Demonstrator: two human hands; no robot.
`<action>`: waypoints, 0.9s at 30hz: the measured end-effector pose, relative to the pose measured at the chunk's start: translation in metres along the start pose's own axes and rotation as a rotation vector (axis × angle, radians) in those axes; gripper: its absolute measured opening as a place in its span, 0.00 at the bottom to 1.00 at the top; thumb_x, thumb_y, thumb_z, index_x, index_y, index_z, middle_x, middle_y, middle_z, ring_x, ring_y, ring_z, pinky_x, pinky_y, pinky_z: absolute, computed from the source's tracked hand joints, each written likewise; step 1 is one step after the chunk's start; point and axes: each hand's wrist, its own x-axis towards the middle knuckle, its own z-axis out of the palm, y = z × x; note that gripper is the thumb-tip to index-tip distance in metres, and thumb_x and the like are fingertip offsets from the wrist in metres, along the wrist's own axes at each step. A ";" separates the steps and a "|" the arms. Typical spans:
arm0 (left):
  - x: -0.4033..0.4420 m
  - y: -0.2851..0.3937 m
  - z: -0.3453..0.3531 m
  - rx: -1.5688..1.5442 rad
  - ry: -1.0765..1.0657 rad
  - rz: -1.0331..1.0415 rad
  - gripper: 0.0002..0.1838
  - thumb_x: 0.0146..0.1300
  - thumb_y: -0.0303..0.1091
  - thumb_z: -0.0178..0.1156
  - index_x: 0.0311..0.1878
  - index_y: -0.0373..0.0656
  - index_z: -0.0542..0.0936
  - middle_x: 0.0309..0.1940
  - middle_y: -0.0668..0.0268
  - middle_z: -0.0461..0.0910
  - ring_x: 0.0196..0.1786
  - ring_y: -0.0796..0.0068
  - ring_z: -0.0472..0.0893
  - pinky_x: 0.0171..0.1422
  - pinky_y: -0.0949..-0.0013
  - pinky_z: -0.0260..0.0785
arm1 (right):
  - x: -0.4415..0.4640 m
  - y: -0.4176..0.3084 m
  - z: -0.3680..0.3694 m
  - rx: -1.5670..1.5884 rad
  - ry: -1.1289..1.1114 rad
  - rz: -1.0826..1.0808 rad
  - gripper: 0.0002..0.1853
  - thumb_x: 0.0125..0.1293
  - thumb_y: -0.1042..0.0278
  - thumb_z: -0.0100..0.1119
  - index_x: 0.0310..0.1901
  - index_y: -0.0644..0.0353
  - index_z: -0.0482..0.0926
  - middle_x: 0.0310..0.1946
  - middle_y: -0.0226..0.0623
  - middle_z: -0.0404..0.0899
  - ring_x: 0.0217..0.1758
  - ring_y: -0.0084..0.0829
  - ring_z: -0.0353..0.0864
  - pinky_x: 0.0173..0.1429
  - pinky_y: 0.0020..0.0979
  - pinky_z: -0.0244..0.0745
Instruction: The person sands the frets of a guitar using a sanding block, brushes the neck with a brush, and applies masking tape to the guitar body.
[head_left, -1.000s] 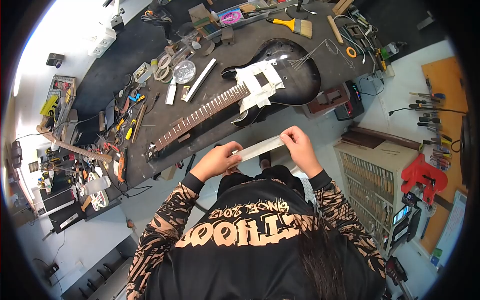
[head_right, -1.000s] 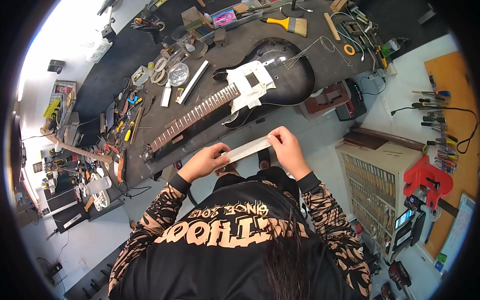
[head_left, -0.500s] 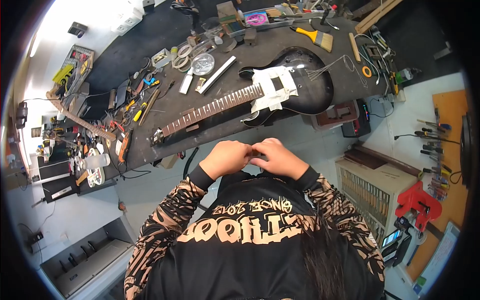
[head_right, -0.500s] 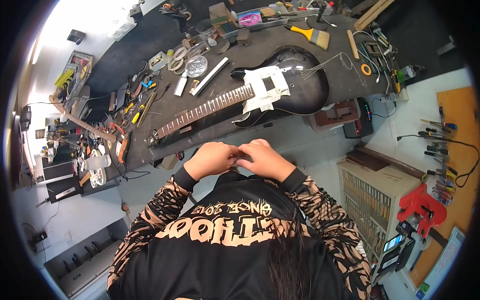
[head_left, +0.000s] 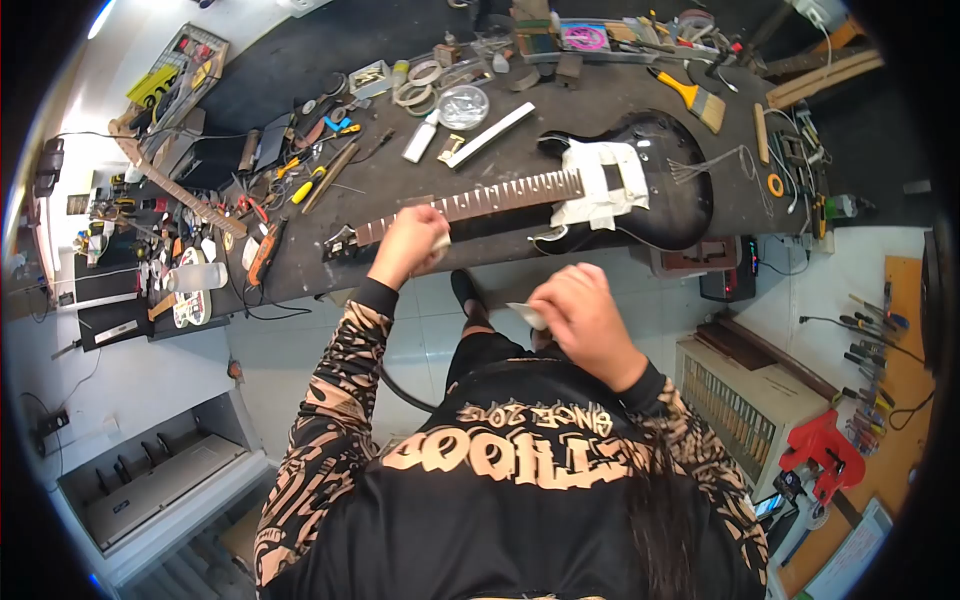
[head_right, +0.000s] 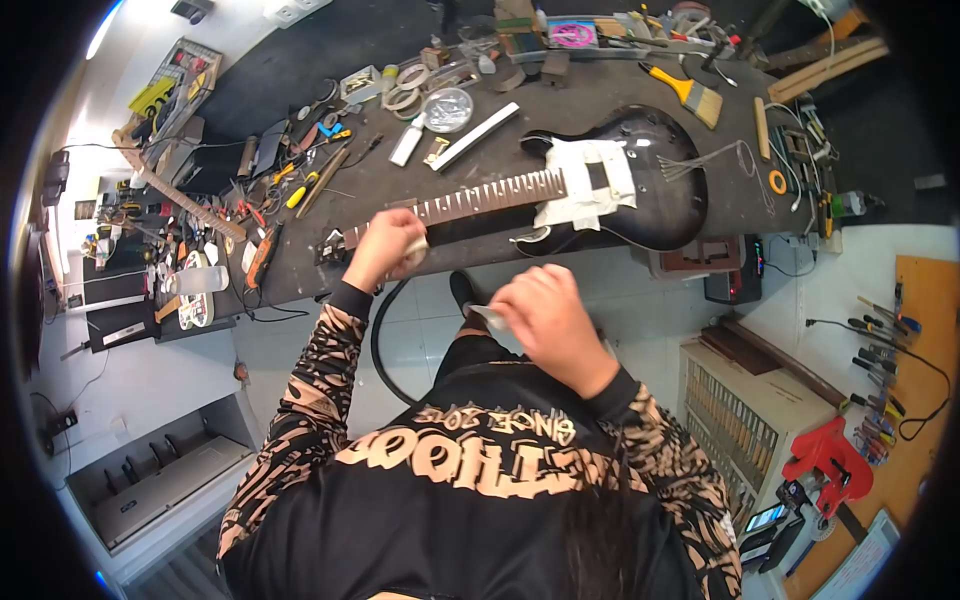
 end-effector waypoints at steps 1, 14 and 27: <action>0.014 -0.013 -0.017 -0.113 0.051 0.080 0.10 0.76 0.37 0.67 0.50 0.39 0.88 0.34 0.54 0.92 0.32 0.62 0.92 0.35 0.59 0.83 | -0.003 0.000 -0.004 0.051 0.006 0.052 0.03 0.78 0.71 0.68 0.48 0.57 0.83 0.42 0.34 0.83 0.48 0.35 0.83 0.66 0.41 0.73; 0.078 -0.032 -0.073 0.547 0.561 0.804 0.33 0.62 0.30 0.70 0.73 0.45 0.80 0.60 0.56 0.86 0.61 0.50 0.83 0.67 0.45 0.74 | 0.009 0.009 0.056 0.777 0.437 0.670 0.37 0.78 0.85 0.62 0.83 0.62 0.58 0.73 0.45 0.74 0.69 0.30 0.81 0.75 0.34 0.77; -0.016 -0.048 0.143 -0.481 -0.641 0.138 0.09 0.79 0.32 0.73 0.53 0.37 0.87 0.40 0.71 0.87 0.42 0.82 0.84 0.46 0.71 0.81 | -0.034 0.069 0.096 0.786 0.577 0.784 0.43 0.77 0.83 0.67 0.85 0.60 0.52 0.63 0.45 0.80 0.58 0.29 0.85 0.60 0.31 0.85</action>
